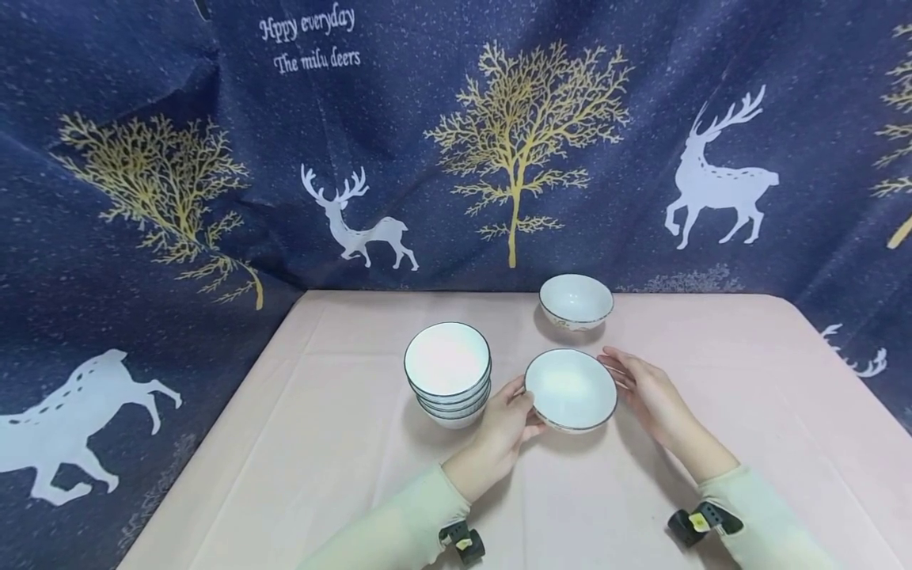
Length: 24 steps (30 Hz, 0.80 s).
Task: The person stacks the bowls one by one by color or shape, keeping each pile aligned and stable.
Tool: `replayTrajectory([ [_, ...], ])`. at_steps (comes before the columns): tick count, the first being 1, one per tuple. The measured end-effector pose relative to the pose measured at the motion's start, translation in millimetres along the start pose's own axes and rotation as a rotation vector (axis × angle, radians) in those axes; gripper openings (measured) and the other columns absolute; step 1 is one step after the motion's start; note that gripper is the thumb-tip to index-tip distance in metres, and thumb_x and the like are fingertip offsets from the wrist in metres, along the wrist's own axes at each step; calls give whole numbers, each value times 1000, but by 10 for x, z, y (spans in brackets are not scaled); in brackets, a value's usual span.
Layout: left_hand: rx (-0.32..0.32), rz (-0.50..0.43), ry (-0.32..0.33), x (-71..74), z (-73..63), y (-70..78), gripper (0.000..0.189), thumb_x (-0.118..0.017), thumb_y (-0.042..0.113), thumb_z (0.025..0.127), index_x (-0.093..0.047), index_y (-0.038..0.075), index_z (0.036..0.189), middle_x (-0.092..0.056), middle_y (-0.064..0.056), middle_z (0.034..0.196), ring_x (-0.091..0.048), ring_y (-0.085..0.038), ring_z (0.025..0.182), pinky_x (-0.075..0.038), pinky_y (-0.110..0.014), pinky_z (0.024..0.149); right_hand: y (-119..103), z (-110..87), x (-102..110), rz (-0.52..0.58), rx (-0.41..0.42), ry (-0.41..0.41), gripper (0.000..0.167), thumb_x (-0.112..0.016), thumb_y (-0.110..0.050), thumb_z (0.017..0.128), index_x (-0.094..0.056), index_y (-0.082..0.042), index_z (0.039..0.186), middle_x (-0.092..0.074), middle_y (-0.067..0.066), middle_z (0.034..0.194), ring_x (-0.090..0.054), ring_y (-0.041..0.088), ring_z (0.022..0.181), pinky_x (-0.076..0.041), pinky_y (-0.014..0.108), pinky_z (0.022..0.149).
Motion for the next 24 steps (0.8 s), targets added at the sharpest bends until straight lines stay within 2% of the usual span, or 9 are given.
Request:
replayTrajectory([
  [6, -8, -1, 7, -4, -3, -12, 49, -43, 8, 101, -31, -1, 147, -37, -25, 145, -50, -38, 124, -53, -46, 96, -18, 58, 37, -43, -20, -3, 62, -26, -36, 107, -17, 8, 149, -23, 28, 152, -51, -8, 104, -42, 15, 99],
  [10, -17, -2, 11, -2, 12, -25, 48, -43, 8, 101, -32, -1, 147, -36, -25, 146, -49, -38, 124, -53, -46, 96, -45, 117, 79, -38, -12, 9, 61, -27, -35, 107, -17, 9, 149, -29, 27, 150, -54, -3, 107, -43, 21, 104],
  [14, -20, -11, 15, -2, 22, -32, 49, -43, 9, 101, -31, -1, 147, -34, -26, 147, -47, -39, 126, -52, -47, 96, -54, 169, 133, -31, 0, 23, 62, -28, -35, 106, -17, 10, 148, -31, 27, 149, -56, -1, 108, -38, 30, 111],
  [20, -30, -9, 9, 3, 10, -34, 49, -43, 9, 101, -30, -1, 147, -34, -26, 147, -44, -41, 128, -50, -50, 97, -48, 249, 205, 12, 7, 44, 61, -30, -32, 106, -16, 11, 148, -32, 28, 148, -58, -1, 103, -37, 35, 112],
  [22, -35, -7, 2, 1, 8, -36, 49, -42, 9, 101, -30, -1, 147, -34, -26, 147, -45, -41, 128, -50, -50, 97, -58, 277, 234, 26, 13, 50, 61, -30, -31, 106, -15, 11, 148, -43, 22, 141, -58, -3, 100, -38, 34, 112],
  [24, -36, -12, -6, -4, 7, -38, 49, -43, 9, 101, -30, -1, 147, -34, -26, 147, -45, -40, 127, -50, -50, 98, -72, 303, 265, 35, 14, 57, 60, -30, -30, 106, -15, 10, 148, -53, 10, 130, -58, -4, 98, -39, 33, 111],
])
Point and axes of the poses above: each hand's wrist, its own z-axis towards the middle knuckle, its own x-axis out of the back of the hand, y = z × x, the point moved 4 cm from there along z, towards the middle knuckle
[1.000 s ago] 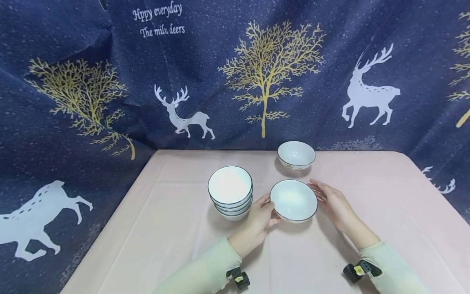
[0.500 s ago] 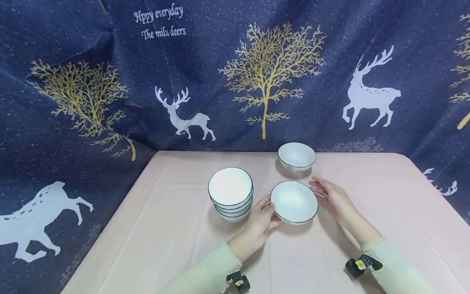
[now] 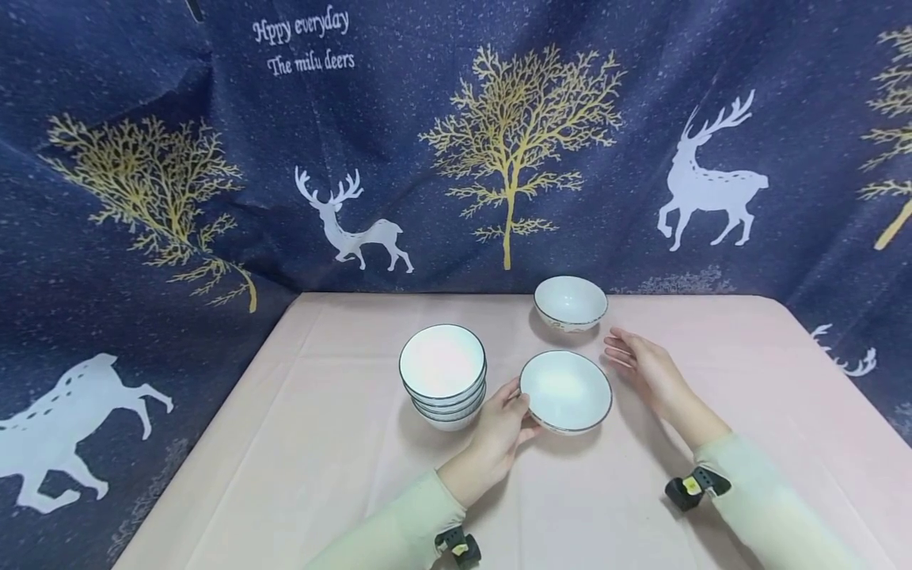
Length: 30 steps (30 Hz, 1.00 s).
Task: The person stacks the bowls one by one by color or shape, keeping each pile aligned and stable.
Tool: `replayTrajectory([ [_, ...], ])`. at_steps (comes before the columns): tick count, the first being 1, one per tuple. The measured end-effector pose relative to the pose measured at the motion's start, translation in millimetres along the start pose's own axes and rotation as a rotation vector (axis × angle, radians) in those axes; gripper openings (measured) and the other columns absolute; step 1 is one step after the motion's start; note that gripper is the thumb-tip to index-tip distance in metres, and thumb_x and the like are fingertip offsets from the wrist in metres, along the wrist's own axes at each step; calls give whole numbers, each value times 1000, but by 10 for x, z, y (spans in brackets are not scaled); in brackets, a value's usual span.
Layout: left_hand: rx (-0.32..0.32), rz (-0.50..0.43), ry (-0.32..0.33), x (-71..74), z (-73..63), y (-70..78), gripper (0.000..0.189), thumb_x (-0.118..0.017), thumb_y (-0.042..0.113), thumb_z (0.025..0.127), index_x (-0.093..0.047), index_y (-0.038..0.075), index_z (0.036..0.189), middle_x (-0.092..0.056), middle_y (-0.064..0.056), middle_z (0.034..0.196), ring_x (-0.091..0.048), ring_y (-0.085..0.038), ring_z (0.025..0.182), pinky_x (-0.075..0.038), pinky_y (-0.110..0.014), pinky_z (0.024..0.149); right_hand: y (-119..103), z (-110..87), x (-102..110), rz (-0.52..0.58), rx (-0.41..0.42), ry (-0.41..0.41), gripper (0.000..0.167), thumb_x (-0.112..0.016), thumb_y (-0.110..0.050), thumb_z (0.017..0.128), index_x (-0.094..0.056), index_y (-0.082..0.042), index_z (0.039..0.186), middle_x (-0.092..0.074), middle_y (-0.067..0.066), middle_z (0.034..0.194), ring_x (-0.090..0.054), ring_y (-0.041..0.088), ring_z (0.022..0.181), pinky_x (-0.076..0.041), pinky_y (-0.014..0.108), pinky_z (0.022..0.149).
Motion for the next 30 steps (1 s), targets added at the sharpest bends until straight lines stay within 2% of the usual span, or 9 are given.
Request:
replayTrajectory([
  [3, 6, -4, -5, 6, -6, 3, 49, -43, 9, 101, -30, -1, 147, -34, -26, 147, -46, -39, 127, -50, -49, 98, -28, 48, 22, -10, -8, -4, 59, -28, -30, 107, -13, 8, 150, -54, 0, 124, -57, -7, 97, -39, 29, 110],
  [5, 15, 3, -14, 11, -11, 4, 48, -42, 10, 102, -30, 0, 148, -35, -24, 147, -47, -38, 127, -51, -46, 98, -46, 81, 31, -1, -18, 1, 58, -26, -29, 107, -11, 6, 150, -49, 11, 134, -56, -7, 97, -37, 31, 112],
  [8, 23, 14, -27, 19, -20, 9, 48, -40, 11, 102, -29, 0, 148, -35, -23, 147, -47, -36, 127, -52, -42, 98, -67, 134, 37, -2, -34, 12, 56, -21, -27, 107, -7, 5, 151, -26, 26, 151, -53, -2, 105, -31, 35, 116],
  [11, 21, 22, -32, 25, -23, 14, 48, -40, 11, 102, -29, 0, 148, -35, -22, 147, -48, -35, 126, -53, -39, 97, -70, 205, 31, 12, -47, 24, 55, -18, -26, 107, -5, 4, 151, -14, 29, 155, -48, 14, 122, -25, 38, 118],
  [14, 14, 18, -25, 26, -26, 20, 48, -40, 10, 102, -28, -1, 148, -35, -23, 147, -49, -36, 126, -53, -39, 96, -68, 282, 9, 20, -56, 39, 55, -18, -25, 106, -5, 5, 151, -15, 28, 155, -43, 18, 129, -25, 37, 118],
  [19, 8, 9, -20, 18, -30, 21, 49, -41, 10, 102, -29, -1, 148, -35, -25, 147, -49, -37, 125, -53, -40, 96, -62, 397, -35, 71, -77, 77, 55, -23, -25, 106, -7, 3, 151, -16, 27, 155, -55, 1, 102, -27, 36, 117],
  [22, 5, 10, -19, 14, -32, 24, 49, -41, 10, 102, -28, -2, 148, -34, -25, 147, -48, -38, 126, -53, -41, 96, -43, 461, -51, 97, -103, 102, 57, -25, -27, 106, -6, 1, 152, -16, 25, 155, -54, 1, 102, -29, 33, 116],
  [26, 12, 14, -11, 18, -26, 14, 49, -41, 10, 102, -29, -1, 148, -34, -25, 147, -49, -37, 125, -53, -40, 96, -1, 547, -54, 139, -135, 137, 59, -28, -27, 106, -6, 1, 152, -34, 23, 142, -52, 6, 104, -34, 28, 113],
  [30, 24, 10, 0, 19, -11, -8, 49, -43, 11, 102, -30, 1, 148, -36, -23, 147, -49, -35, 125, -53, -40, 96, 40, 611, -65, 180, -167, 155, 58, -32, -25, 105, -11, 0, 153, -43, 5, 116, -55, 4, 94, -37, 25, 110],
])
Point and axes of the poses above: each hand's wrist, its own z-axis towards the middle knuckle, its own x-axis out of the back of the hand, y = z × x, the point moved 4 cm from there along z, towards the middle knuckle
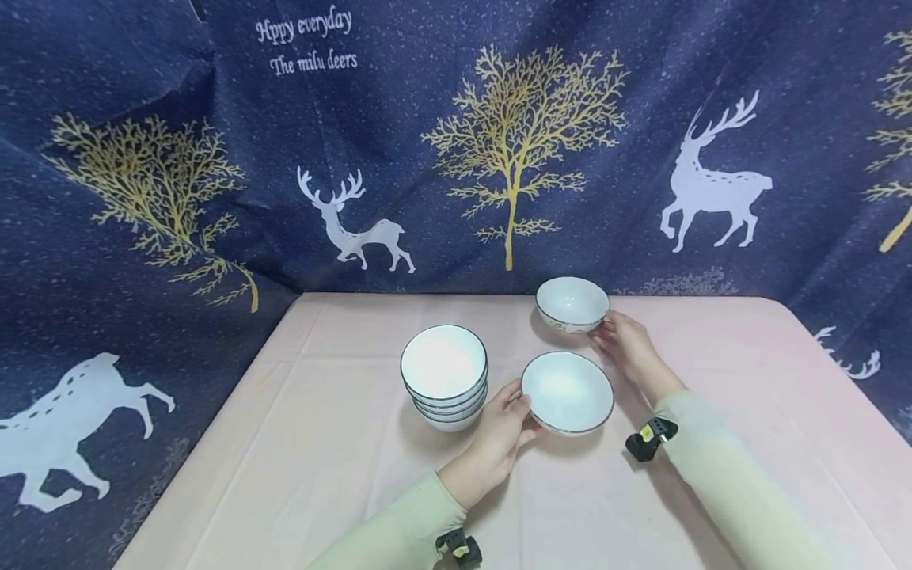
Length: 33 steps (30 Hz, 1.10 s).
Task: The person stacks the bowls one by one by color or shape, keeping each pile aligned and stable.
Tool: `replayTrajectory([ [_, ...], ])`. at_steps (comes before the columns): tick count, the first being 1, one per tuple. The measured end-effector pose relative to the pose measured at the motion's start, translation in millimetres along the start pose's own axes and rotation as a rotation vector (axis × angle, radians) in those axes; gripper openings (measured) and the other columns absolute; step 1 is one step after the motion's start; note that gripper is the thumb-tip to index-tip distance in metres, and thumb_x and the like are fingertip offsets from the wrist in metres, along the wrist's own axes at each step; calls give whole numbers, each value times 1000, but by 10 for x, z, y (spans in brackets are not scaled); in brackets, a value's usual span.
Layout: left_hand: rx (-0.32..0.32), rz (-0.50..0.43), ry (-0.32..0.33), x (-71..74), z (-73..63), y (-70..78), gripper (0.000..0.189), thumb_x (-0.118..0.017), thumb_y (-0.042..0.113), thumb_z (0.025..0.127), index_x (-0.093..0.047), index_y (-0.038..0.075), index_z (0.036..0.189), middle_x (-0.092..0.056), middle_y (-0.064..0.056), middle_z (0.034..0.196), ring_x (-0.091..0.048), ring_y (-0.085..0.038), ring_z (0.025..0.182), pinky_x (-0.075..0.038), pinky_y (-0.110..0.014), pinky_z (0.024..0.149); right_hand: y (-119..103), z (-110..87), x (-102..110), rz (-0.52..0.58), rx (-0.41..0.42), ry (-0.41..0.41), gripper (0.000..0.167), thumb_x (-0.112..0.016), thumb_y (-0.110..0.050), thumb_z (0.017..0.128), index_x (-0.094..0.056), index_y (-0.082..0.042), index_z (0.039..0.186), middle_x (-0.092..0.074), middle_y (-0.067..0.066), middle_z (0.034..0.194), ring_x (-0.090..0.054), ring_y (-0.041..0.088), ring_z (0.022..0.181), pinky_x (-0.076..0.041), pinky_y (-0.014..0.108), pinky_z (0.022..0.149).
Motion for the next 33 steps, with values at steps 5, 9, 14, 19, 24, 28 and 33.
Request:
replayTrajectory([
  [5, 1, -4, 0, -4, -4, 2, 49, -43, 11, 101, -31, 0, 147, -36, -23, 147, -48, -36, 127, -53, -41, 96, 40, 77, -47, -25, -38, 15, 60, -31, -27, 105, -6, -4, 154, -36, 14, 132, -51, 15, 113, -38, 25, 110],
  [9, -1, -4, 0, -11, -11, 4, 49, -43, 10, 101, -30, 0, 147, -35, -24, 148, -47, -37, 127, -54, -41, 95, 69, 141, -69, 11, -44, 20, 60, -27, -27, 105, -1, -5, 154, -22, 21, 148, -36, 24, 134, -38, 27, 110],
  [14, 5, -10, -2, -8, -4, -1, 49, -43, 11, 101, -30, 0, 148, -34, -24, 148, -46, -38, 128, -53, -41, 95, 94, 182, -82, 25, -24, 7, 57, -23, -24, 106, 1, -6, 154, -18, 22, 153, -35, 25, 135, -41, 25, 107],
  [19, 1, -25, -8, -4, 12, 2, 49, -43, 10, 101, -30, 0, 147, -34, -24, 148, -46, -38, 128, -53, -42, 96, 71, 169, -82, 23, 1, 21, 56, -27, -21, 106, -5, -2, 153, -38, 16, 131, -50, 14, 111, -45, 22, 103],
  [24, -6, -31, -14, -13, 15, 10, 49, -43, 10, 101, -30, -1, 147, -34, -24, 148, -45, -38, 128, -52, -43, 97, 28, 143, -78, 36, 29, 28, 55, -29, -17, 105, -9, 5, 151, -41, 10, 116, -53, 7, 95, -47, 22, 101],
  [28, -7, -27, -13, -10, 19, 7, 49, -43, 10, 101, -30, 0, 148, -33, -25, 149, -46, -38, 128, -52, -43, 97, 24, 125, -73, 3, 32, 36, 55, -28, -16, 104, -8, 6, 151, -40, 14, 123, -54, 6, 93, -48, 22, 99],
  [33, -4, -21, -12, -4, 19, -4, 49, -43, 11, 101, -30, 0, 148, -33, -25, 148, -46, -38, 127, -53, -42, 96, 35, 99, -40, -58, 32, 40, 55, -27, -17, 104, -7, 5, 151, -33, 21, 137, -53, 5, 92, -49, 21, 98],
])
Point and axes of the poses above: each hand's wrist, its own z-axis towards the middle knuckle, its own x-axis out of the back of the hand, y = z × x, the point moved 4 cm from there along z, towards the middle knuckle
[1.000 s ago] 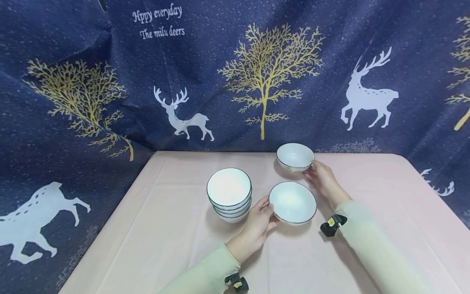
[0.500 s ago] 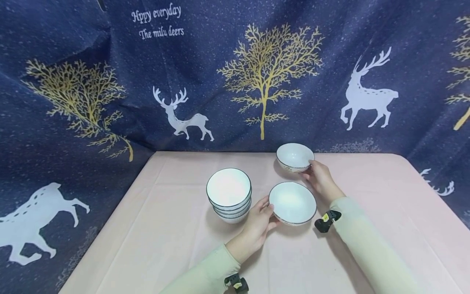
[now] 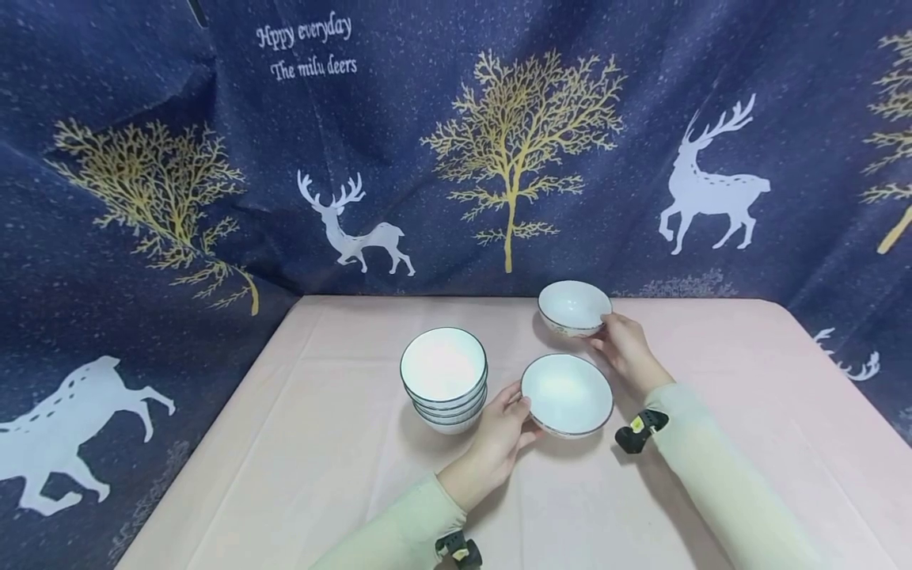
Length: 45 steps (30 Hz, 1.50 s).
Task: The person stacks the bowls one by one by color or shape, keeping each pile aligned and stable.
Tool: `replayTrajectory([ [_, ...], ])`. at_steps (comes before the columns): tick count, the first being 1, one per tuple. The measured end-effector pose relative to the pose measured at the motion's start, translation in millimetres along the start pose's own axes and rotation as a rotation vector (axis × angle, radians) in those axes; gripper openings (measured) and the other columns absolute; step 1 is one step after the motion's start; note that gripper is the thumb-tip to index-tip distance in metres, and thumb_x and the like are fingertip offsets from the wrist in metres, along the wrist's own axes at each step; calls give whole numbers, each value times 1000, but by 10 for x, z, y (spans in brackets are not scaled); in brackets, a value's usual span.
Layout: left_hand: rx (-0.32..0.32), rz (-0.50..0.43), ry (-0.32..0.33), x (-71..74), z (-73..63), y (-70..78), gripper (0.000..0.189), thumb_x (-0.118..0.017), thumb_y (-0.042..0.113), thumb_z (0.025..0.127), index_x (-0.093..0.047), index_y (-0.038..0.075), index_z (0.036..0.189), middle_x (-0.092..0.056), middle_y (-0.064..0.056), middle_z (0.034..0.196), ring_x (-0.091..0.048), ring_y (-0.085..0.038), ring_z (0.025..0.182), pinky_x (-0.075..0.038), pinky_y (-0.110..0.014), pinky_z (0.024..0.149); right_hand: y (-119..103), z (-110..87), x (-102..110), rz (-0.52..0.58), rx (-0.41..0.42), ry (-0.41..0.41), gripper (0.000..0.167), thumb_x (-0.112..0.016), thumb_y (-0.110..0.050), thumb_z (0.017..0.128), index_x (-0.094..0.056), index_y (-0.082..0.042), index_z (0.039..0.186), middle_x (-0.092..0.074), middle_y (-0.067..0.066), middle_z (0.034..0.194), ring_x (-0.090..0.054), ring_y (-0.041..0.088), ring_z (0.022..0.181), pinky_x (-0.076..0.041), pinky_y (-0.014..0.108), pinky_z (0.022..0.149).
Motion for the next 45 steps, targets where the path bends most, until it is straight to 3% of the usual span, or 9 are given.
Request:
replayTrajectory([
  [3, 4, 3, -3, 7, -2, -13, 49, -43, 11, 101, -30, 0, 148, -34, -24, 148, -47, -37, 127, -53, -40, 95, 3, -15, 32, -3, 6, -11, 55, -26, -16, 104, -6, 5, 151, -30, 22, 141, -52, 5, 93, -49, 20, 97],
  [10, 8, 2, 1, 18, -6, -35, 49, -43, 11, 101, -31, 1, 147, -36, -23, 147, -50, -35, 124, -54, -39, 95, -44, -111, 90, 34, 6, -31, 55, -29, -13, 103, -8, 6, 151, -40, 14, 119, -56, 4, 85, -51, 22, 95],
  [20, 0, -7, 5, 3, 7, 4, 49, -43, 10, 101, -31, 0, 147, -33, -25, 148, -47, -38, 127, -53, -40, 96, -209, -268, 184, -21, 52, -73, 58, -33, -14, 103, -8, 6, 151, -40, 15, 119, -60, 2, 79, -56, 19, 85],
  [30, 5, -2, 11, 8, -11, -9, 48, -43, 11, 102, -32, 2, 147, -36, -23, 147, -50, -36, 125, -54, -41, 95, -280, -379, 256, 13, 68, -131, 61, -34, -13, 103, -1, 6, 150, -27, 26, 138, -61, 3, 81, -53, 24, 92],
  [42, -5, -2, -6, 14, -25, -2, 48, -42, 10, 102, -31, 1, 147, -34, -24, 147, -50, -37, 124, -53, -41, 96, -325, -524, 282, 43, 98, -198, 60, -35, -8, 102, -1, 10, 149, -17, 29, 144, -64, 5, 83, -55, 23, 88],
  [45, -13, -2, -9, 10, -29, 6, 48, -42, 10, 102, -31, 0, 147, -34, -25, 147, -50, -37, 123, -53, -42, 96, -338, -559, 290, 54, 103, -215, 61, -37, -9, 102, -2, 11, 148, -22, 29, 140, -65, 6, 83, -56, 23, 87],
])
Point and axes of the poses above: each hand's wrist, its own z-axis towards the middle knuckle, its own x-axis out of the back of the hand, y = z × x, the point moved 4 cm from there along z, towards the middle knuckle
